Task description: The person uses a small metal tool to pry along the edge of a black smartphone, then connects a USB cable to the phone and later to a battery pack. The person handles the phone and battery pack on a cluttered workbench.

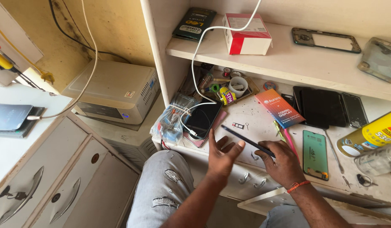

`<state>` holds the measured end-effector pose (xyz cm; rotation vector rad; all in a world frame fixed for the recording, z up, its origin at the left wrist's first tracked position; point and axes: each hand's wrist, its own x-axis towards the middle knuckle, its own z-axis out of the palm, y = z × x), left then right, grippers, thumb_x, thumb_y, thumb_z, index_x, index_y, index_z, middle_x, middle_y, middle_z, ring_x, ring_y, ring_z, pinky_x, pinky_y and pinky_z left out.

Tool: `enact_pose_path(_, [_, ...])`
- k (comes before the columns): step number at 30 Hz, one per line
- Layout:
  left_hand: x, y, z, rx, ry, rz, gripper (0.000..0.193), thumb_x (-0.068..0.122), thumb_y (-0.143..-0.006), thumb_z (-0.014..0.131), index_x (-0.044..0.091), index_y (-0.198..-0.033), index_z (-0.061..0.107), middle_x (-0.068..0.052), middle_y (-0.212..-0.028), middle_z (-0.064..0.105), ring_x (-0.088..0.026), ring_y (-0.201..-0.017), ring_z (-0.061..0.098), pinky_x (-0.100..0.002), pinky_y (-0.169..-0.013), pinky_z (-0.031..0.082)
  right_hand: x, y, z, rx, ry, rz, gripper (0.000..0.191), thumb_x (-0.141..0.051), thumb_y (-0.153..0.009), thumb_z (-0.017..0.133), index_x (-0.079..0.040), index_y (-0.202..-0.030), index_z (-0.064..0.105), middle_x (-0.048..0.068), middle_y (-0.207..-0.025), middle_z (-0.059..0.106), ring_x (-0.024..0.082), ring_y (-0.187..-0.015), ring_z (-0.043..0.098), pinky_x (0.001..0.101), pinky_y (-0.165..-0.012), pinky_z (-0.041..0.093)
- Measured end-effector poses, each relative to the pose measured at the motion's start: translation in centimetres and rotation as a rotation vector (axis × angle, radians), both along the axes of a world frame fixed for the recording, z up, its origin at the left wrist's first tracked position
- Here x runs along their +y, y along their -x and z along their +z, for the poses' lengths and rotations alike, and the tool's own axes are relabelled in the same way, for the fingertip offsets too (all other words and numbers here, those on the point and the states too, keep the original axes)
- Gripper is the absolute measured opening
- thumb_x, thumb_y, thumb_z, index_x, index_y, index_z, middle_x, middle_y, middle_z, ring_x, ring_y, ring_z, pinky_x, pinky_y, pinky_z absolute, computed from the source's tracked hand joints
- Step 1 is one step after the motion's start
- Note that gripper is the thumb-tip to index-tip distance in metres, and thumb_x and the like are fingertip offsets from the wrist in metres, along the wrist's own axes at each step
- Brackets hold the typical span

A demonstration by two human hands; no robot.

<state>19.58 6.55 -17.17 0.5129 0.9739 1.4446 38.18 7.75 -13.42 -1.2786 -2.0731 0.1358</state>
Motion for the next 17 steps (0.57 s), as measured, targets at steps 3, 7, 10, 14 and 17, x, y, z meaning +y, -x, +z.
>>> enact_pose_path(3, [0.9, 1.1, -0.9, -0.138, -0.027, -0.072, 0.099, 0.037, -0.08, 0.083, 0.017, -0.155, 0.022, -0.018, -0.135, 0.059, -0.028, -0.121, 0.061, -0.04, -0.101, 0.053, -0.2, 0.1, 0.8, 0.013, 0.018, 0.096, 0.026, -0.02, -0.08, 0.081, -0.007, -0.102, 0.074, 0.007, -0.097, 0.077, 0.026, -0.092, 0.072, 0.0389, -0.081, 0.057])
enact_pose_path(7, [1.6, 2.6, -2.0, -0.311, 0.044, -0.133, 0.064, 0.057, -0.087, 0.071, 0.011, -0.128, 0.053, -0.01, -0.11, 0.069, -0.022, -0.094, 0.067, -0.039, -0.087, 0.058, -0.2, -0.4, 0.6, 0.05, -0.016, 0.137, 0.027, -0.018, -0.078, 0.084, -0.006, -0.1, 0.074, 0.008, -0.101, 0.076, 0.024, -0.096, 0.072, 0.0385, -0.082, 0.058])
enact_pose_path(10, [1.9, 2.8, -2.1, -0.213, 0.066, -0.175, 0.053, 0.053, -0.089, 0.072, 0.009, -0.114, 0.058, -0.009, -0.102, 0.071, -0.02, -0.089, 0.07, -0.039, -0.088, 0.059, 0.2, -0.9, -0.7, 0.209, -0.005, 0.011, 0.036, -0.01, -0.072, 0.088, -0.003, -0.102, 0.07, 0.011, -0.099, 0.075, 0.019, -0.092, 0.073, 0.0349, -0.082, 0.059])
enact_pose_path(14, [2.0, 3.0, -1.1, -0.049, 0.072, -0.242, 0.054, 0.051, -0.088, 0.073, 0.004, -0.113, 0.065, -0.01, -0.098, 0.071, -0.02, -0.09, 0.074, -0.036, -0.086, 0.059, 1.3, -1.5, -3.0, 0.64, 0.144, 0.065, 0.049, 0.004, -0.082, 0.079, 0.0, -0.116, 0.044, 0.014, -0.106, 0.068, 0.016, -0.097, 0.073, 0.0298, -0.086, 0.063])
enact_pose_path(17, [1.9, 3.4, 0.5, 0.091, -0.015, -0.339, 0.06, 0.052, -0.088, 0.072, -0.001, -0.115, 0.07, -0.011, -0.101, 0.073, -0.021, -0.086, 0.073, -0.037, -0.081, 0.06, 2.0, -2.3, -4.7, 0.711, 0.115, 0.097, 0.053, 0.006, -0.085, 0.078, -0.003, -0.115, 0.036, 0.016, -0.109, 0.066, 0.019, -0.099, 0.073, 0.0309, -0.086, 0.064])
